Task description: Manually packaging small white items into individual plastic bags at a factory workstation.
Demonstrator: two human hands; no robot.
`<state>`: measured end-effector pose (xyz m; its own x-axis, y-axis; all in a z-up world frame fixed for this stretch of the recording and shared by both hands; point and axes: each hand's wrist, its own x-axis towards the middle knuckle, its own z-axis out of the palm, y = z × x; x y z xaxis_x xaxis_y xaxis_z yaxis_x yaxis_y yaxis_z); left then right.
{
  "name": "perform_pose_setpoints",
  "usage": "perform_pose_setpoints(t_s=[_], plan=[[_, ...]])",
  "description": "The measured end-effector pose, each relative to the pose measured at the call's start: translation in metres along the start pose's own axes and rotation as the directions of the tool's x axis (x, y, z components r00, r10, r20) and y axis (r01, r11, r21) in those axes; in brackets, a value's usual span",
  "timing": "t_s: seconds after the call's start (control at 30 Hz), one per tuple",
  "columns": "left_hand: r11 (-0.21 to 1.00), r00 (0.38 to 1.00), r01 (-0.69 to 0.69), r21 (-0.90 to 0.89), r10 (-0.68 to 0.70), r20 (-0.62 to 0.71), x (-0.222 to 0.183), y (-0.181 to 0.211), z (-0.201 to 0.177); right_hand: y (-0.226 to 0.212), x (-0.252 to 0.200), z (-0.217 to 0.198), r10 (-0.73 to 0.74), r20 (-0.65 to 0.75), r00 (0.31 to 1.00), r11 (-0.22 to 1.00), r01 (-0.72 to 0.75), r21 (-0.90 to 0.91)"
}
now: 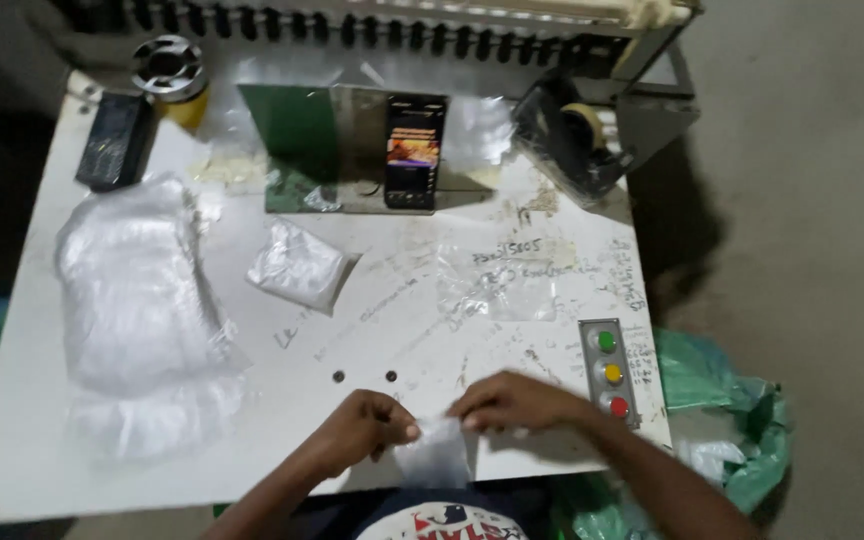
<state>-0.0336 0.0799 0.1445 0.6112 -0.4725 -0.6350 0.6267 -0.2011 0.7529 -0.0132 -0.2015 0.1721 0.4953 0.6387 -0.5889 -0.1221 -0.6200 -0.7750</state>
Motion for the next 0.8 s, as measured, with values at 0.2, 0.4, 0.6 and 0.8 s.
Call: perform_pose_setpoints(t_s=[0.2,0.4,0.6,0.8], plan=[[0.912,0.791,-0.315,0.265,0.406,-0.458,-0.052,0.051,-0.002,0.058,-0.024,-0.219,-0.164,-0.985,0.044,0.977,0.143,-0.156],[0.506,0.446,-0.394,0.767,0.835,-0.322,-0.024,0.019,0.008,0.085,-0.01,-0.329,0.129,-0.868,0.479,0.982,-0.186,0.043],[0.513,0.379,-0.411,0.754,0.848,-0.371,-0.015,0.02,0.02,0.028,-0.063,-0.304,-0.004,-0.935,0.355,0.952,-0.283,-0.112],[0.347,0.217,-0.483,0.804,0.937,-0.275,0.007,0.015,0.043,0.127,-0.04,-0.28,0.08,-0.981,0.176,0.732,-0.679,-0.062]])
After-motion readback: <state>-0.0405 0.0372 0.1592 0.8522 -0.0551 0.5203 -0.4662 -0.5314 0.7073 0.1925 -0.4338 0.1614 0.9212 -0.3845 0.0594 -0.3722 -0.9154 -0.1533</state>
